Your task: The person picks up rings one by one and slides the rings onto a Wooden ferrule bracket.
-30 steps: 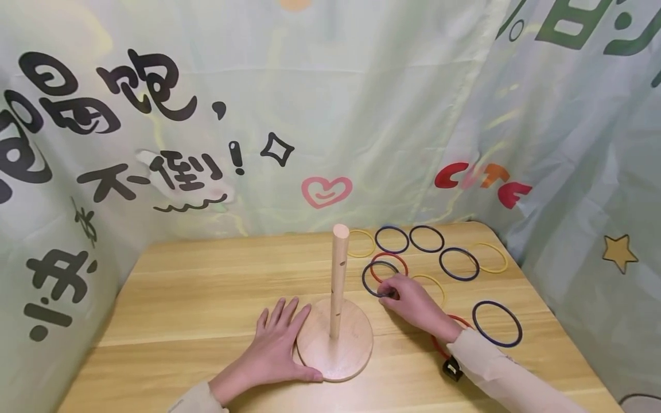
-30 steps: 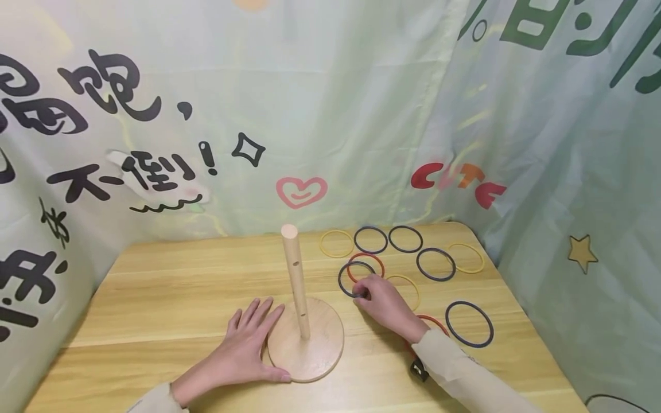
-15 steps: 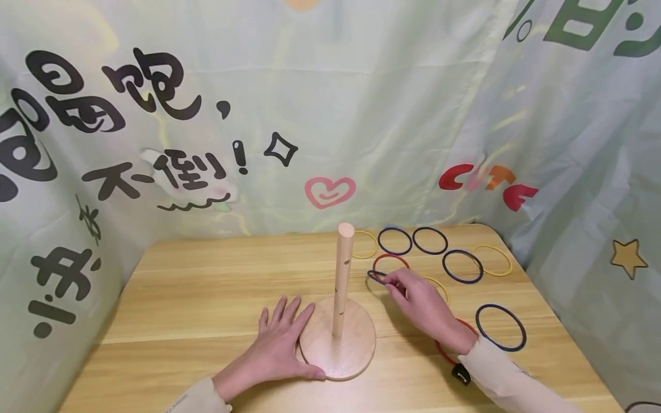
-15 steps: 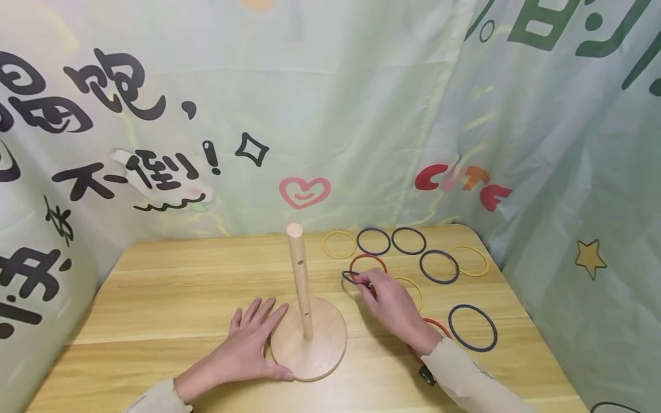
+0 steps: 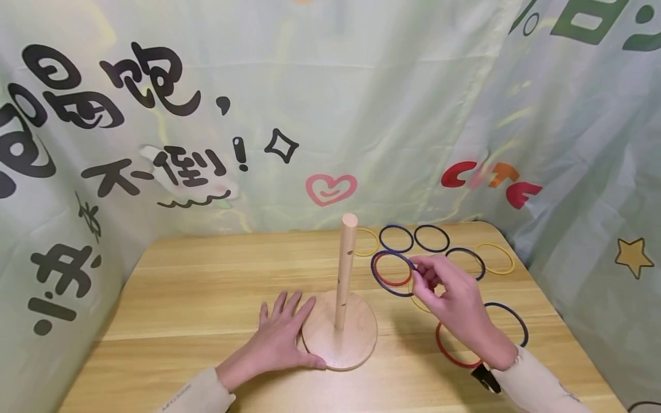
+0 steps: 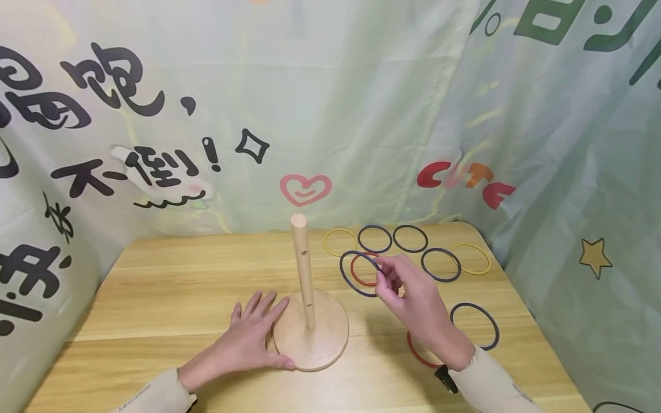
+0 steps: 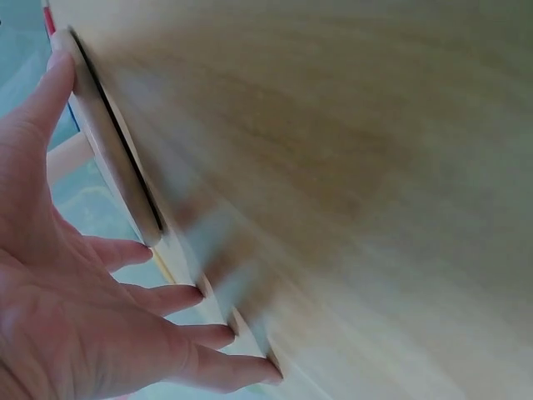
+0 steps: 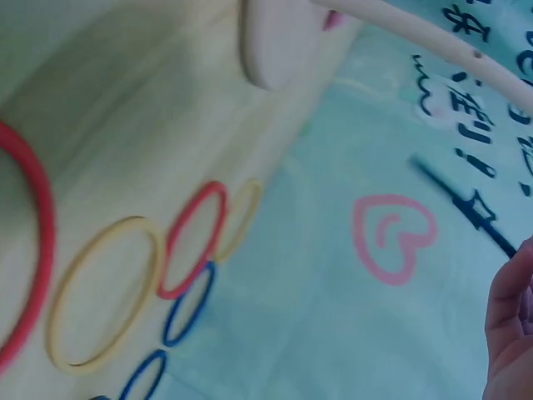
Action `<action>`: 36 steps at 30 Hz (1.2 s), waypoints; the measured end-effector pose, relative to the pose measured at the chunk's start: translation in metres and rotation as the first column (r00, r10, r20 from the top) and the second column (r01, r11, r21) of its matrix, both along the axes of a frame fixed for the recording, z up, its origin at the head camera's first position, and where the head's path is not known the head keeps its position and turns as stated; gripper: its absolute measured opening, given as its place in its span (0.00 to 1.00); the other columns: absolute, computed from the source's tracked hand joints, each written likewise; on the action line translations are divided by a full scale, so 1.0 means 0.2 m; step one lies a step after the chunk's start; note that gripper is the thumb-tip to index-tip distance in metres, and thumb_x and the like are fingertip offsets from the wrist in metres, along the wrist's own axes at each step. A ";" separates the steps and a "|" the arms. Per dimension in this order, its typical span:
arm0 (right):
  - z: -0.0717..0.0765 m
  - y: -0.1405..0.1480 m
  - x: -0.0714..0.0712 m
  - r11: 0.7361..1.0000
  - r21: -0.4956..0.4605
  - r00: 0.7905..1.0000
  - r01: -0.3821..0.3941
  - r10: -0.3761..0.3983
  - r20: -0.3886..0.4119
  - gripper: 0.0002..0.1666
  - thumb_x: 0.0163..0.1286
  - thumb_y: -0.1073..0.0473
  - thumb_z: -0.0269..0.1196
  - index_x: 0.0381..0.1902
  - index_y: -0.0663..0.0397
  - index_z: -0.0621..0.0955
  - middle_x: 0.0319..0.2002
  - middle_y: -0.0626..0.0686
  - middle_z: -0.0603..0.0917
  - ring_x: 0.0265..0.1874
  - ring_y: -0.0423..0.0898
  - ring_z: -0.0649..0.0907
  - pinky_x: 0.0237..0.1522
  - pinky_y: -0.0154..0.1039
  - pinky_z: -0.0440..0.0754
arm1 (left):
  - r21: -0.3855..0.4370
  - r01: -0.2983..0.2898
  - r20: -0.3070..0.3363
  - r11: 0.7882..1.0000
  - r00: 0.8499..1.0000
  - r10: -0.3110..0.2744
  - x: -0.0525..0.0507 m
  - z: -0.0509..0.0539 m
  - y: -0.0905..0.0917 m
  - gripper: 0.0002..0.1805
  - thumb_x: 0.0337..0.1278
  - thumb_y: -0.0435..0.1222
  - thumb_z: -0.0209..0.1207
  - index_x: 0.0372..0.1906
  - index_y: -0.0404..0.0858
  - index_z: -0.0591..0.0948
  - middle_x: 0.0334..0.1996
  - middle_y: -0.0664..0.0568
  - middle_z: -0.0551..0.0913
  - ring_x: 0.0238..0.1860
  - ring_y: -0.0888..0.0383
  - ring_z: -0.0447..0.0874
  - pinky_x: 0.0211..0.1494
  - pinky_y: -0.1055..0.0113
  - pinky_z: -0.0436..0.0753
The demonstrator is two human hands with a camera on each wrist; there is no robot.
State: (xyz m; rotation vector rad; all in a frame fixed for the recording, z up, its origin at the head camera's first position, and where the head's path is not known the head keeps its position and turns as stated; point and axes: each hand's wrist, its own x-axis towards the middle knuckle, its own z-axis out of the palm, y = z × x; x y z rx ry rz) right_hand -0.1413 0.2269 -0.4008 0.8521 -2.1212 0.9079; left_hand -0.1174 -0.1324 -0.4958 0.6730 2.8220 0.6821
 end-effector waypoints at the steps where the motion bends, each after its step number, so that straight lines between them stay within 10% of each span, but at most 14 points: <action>1: 0.02 0.00 0.00 1.000 -0.014 1.000 0.003 -0.003 -0.016 0.15 0.68 0.65 0.64 0.51 0.63 0.88 0.34 0.46 0.85 0.27 0.38 0.82 0.28 0.25 0.78 | -0.004 0.000 -0.006 1.000 1.000 -0.001 0.00 0.00 0.00 0.72 0.39 0.78 0.74 0.87 0.44 0.63 0.82 0.30 0.60 0.82 0.21 0.48 0.67 0.12 0.48; 9: 0.17 -0.05 0.05 0.973 -0.225 0.994 -0.059 0.078 0.077 0.21 0.62 0.83 0.67 0.53 0.69 0.87 0.31 0.50 0.84 0.21 0.36 0.79 0.23 0.26 0.77 | -0.079 0.022 -0.076 0.997 0.997 -0.028 -0.04 0.00 0.00 0.70 0.40 0.80 0.70 0.86 0.46 0.66 0.81 0.31 0.63 0.80 0.22 0.55 0.66 0.13 0.55; 18: 0.39 -0.17 0.09 0.809 -0.569 0.916 -0.146 0.328 0.231 0.18 0.73 0.82 0.61 0.59 0.76 0.81 0.35 0.58 0.81 0.19 0.43 0.79 0.21 0.31 0.78 | -0.114 0.091 -0.057 0.989 0.993 -0.098 -0.07 0.02 -0.02 0.68 0.48 0.78 0.69 0.86 0.40 0.64 0.82 0.30 0.60 0.80 0.21 0.55 0.67 0.15 0.57; 28: 0.52 -0.30 0.06 0.805 -0.583 0.866 -0.115 0.369 0.338 0.16 0.75 0.77 0.64 0.58 0.68 0.85 0.35 0.59 0.81 0.19 0.46 0.79 0.18 0.32 0.74 | -0.140 0.137 -0.047 0.981 0.988 -0.145 -0.12 0.04 -0.05 0.69 0.46 0.79 0.68 0.87 0.44 0.64 0.83 0.33 0.61 0.80 0.24 0.57 0.70 0.20 0.60; 36: 0.44 -0.36 0.01 0.852 -0.514 0.806 -0.095 0.369 0.463 0.14 0.74 0.76 0.63 0.53 0.64 0.85 0.33 0.59 0.80 0.17 0.46 0.78 0.16 0.35 0.70 | -0.150 0.133 -0.059 0.980 0.988 -0.143 -0.12 0.04 -0.06 0.67 0.46 0.80 0.68 0.87 0.46 0.66 0.82 0.33 0.62 0.79 0.25 0.59 0.70 0.21 0.62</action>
